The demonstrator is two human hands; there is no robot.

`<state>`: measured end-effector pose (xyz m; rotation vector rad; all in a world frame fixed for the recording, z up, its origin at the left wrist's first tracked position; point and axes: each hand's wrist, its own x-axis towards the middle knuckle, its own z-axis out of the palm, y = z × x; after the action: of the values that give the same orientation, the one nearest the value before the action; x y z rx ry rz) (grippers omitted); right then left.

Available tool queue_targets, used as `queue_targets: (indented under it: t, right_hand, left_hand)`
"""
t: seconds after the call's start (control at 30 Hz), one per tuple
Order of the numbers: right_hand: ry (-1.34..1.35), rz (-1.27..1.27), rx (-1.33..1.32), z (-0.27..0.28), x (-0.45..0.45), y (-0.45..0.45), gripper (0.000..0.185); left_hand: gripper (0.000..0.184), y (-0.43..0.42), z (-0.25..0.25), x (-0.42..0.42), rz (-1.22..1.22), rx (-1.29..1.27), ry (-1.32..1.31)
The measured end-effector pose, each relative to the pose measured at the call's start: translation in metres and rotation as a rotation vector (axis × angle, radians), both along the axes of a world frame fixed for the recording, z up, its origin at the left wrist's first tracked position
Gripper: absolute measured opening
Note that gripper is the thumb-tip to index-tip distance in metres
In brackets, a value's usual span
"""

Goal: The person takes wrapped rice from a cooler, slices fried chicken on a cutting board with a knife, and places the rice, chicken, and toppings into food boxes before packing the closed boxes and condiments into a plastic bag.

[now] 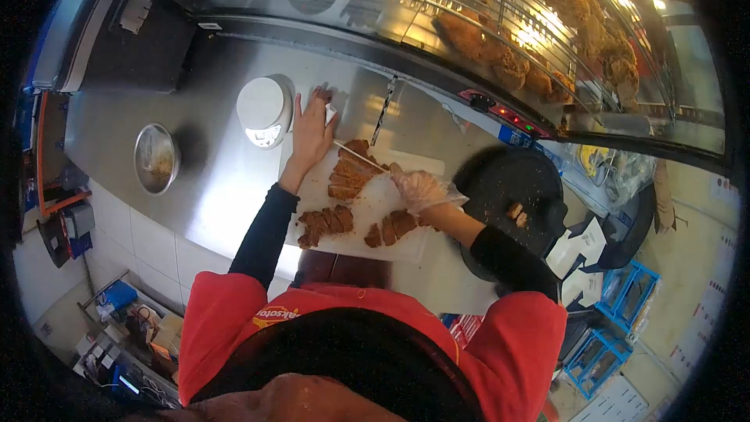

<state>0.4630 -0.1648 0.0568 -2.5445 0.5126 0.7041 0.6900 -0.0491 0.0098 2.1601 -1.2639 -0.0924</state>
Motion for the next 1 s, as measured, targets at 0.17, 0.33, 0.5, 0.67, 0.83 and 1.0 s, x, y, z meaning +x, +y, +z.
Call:
queue_targets:
  t: [0.17,0.33,0.5,0.67,0.83,1.0]
  right_hand:
    - [0.005,0.082,-0.035,0.004,0.004,-0.003,0.023]
    - [-0.029,-0.014,-0.09,-0.005,-0.009,0.012,0.036]
    - [-0.166,0.098,-0.042,0.026,-0.004,0.001,0.038]
    - [-0.444,-0.292,-0.1,0.049,-0.08,0.008,0.037]
    - [-0.458,-0.564,-0.153,0.071,-0.143,0.028,0.035]
    - [-0.264,-0.331,-0.195,0.08,-0.081,0.041,0.033]
  left_hand:
    - [0.034,0.003,0.006,-0.004,0.005,-0.004,-0.073]
    - [0.035,0.016,0.006,-0.008,-0.003,0.076,-0.124]
    - [0.031,0.009,0.013,0.002,0.089,-0.208,0.092]
    - [0.03,0.058,0.116,-0.009,0.251,-0.765,0.695]
    - [0.033,0.114,0.126,-0.038,0.151,-0.804,0.69]
    - [0.025,0.059,0.089,-0.055,0.006,-0.583,0.472]
